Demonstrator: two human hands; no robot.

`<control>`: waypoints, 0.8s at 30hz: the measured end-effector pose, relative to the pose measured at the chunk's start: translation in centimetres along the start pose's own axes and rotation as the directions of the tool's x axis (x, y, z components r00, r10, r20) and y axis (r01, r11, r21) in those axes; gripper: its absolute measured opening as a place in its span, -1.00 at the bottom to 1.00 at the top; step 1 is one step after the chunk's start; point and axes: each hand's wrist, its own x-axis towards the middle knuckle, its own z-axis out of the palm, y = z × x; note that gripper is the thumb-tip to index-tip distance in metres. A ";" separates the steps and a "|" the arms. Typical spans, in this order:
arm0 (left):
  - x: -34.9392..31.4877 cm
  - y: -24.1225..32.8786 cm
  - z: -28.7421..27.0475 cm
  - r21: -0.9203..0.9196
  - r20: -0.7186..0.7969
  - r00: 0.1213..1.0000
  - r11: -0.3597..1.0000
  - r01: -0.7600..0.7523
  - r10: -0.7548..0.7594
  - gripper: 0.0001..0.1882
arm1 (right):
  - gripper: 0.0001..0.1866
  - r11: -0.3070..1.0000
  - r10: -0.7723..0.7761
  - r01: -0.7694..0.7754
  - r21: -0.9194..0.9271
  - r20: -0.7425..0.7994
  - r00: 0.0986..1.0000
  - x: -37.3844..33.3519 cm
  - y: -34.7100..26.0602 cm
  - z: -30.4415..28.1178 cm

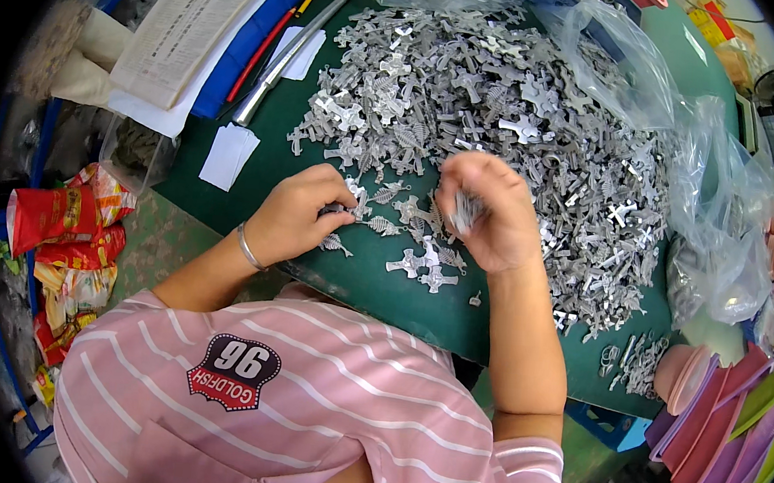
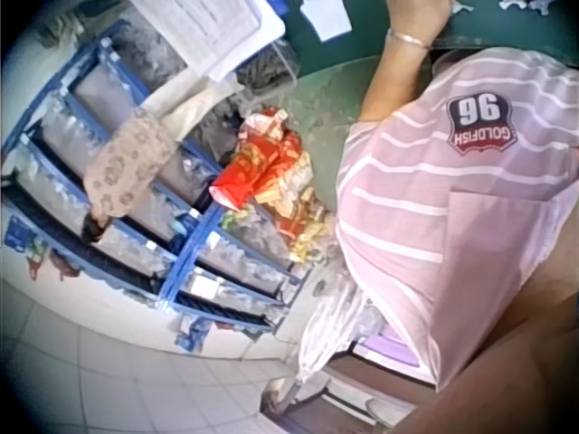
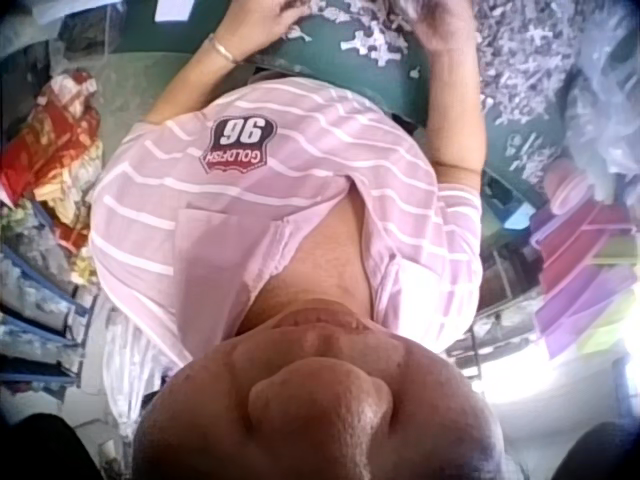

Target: The person sits at a green workbench and assembles small silver metal crosses by hand. They pick up individual cross-shaped pieces and smaller connecting components from a large pile, fit them together, and place the finished units into a clear plastic bag.

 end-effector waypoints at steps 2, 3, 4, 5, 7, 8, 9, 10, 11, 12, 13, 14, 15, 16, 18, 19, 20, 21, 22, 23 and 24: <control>-0.1 0.3 -0.4 -0.162 -0.040 0.994 0.983 0.091 -0.098 -0.83 | -0.85 0.998 0.008 -0.023 -0.066 -0.216 0.976 0.3 0.1 1.9; -0.1 0.5 -0.7 -0.244 -0.051 0.988 0.961 0.128 -0.144 -0.84 | -0.85 0.985 0.018 -0.050 -0.163 -0.193 0.981 0.7 0.6 1.5; -0.1 0.8 -0.9 -0.250 -0.087 0.988 0.963 0.105 -0.130 -0.83 | -0.84 0.917 0.065 -0.143 -0.372 -0.215 0.975 1.1 0.8 1.4; -0.2 1.0 -1.1 -0.255 -0.124 0.985 0.964 0.082 -0.116 -0.83 | -0.83 0.797 0.106 -0.230 -0.559 -0.246 0.964 1.4 1.0 1.5; -0.1 1.2 -1.4 -0.245 -0.183 0.980 0.969 0.032 -0.079 -0.82 | -0.76 0.340 -0.221 0.061 -0.938 -0.016 0.975 2.5 2.7 2.4; 0.0 1.3 -1.4 -0.235 -0.203 0.978 0.972 0.004 -0.053 -0.81 | -0.75 0.120 -0.302 0.143 -0.982 0.101 0.948 2.9 3.3 2.4; 0.0 1.3 -1.4 -0.227 -0.225 0.974 0.974 -0.021 -0.031 -0.80 | -0.74 -0.112 -0.350 0.204 -0.973 0.231 0.908 3.2 3.8 2.9; 0.0 1.4 -1.3 -0.220 -0.230 0.973 0.975 -0.026 -0.026 -0.80 | -0.73 -0.150 -0.302 0.177 -0.973 0.216 0.928 3.4 4.1 3.6; 0.0 1.4 -1.3 -0.213 -0.235 0.972 0.977 -0.032 -0.020 -0.79 | -0.74 -0.221 -0.282 0.120 -0.968 0.181 0.942 3.6 4.7 3.9; 0.0 1.5 -1.3 -0.204 -0.243 0.970 0.978 -0.038 -0.013 -0.79 | -0.74 -0.217 -0.289 0.126 -0.968 0.187 0.939 3.7 4.9 3.8; 0.0 1.5 -1.4 -0.208 -0.251 0.968 0.977 -0.041 -0.013 -0.79 | -0.75 -0.213 -0.298 0.131 -0.968 0.192 0.935 3.8 5.1 3.7; 0.0 1.6 -1.5 -0.211 -0.258 0.966 0.976 -0.044 -0.012 -0.79 | -0.74 -0.137 -0.329 0.171 -0.976 0.207 0.921 3.9 5.1 3.4; 0.0 1.6 -1.5 -0.218 -0.265 0.964 0.975 -0.043 -0.016 -0.79 | -0.74 -0.060 -0.356 0.210 -0.976 0.218 0.909 3.7 5.0 2.8; -0.1 1.5 -1.5 -0.248 -0.274 0.961 0.968 -0.045 -0.025 -0.80 | -0.74 0.017 -0.385 0.250 -0.968 0.225 0.895 3.5 4.8 2.4; -0.1 1.1 -1.6 -0.312 -0.291 0.956 0.949 -0.052 -0.043 -0.81 | -0.73 0.164 -0.338 0.173 -0.971 0.109 0.935 2.6 4.0 2.3; -0.1 1.0 -1.6 -0.382 -0.273 0.959 0.924 -0.031 -0.081 -0.82 | -0.72 0.234 -0.309 0.129 -0.964 0.052 0.950 2.1 3.5 2.4; -0.1 0.9 -1.6 -0.450 -0.252 0.961 0.893 -0.009 -0.117 -0.83 | -0.73 0.333 -0.252 0.081 -0.939 -0.005 0.968 1.7 3.2 2.4; 0.0 0.8 -1.7 -0.516 -0.226 0.962 0.857 0.012 -0.150 -0.84 | -0.74 0.383 -0.240 0.091 -0.919 -0.003 0.971 1.3 3.0 2.4; 0.1 0.5 -1.5 -0.519 -0.225 0.969 0.854 -0.028 -0.105 -0.88 | -0.75 0.432 -0.228 0.100 -0.896 -0.001 0.974 1.0 2.8 2.3; 0.1 0.3 -1.4 -0.667 -0.140 0.972 0.743 0.047 -0.187 -0.89 | -0.76 0.480 -0.216 0.109 -0.870 0.003 0.976 0.7 2.6 2.2; -0.1 0.0 -1.4 -0.786 -0.043 0.966 0.606 0.125 -0.255 -0.89 | -0.80 0.494 -0.225 0.168 -0.853 0.061 0.972 0.7 2.7 1.8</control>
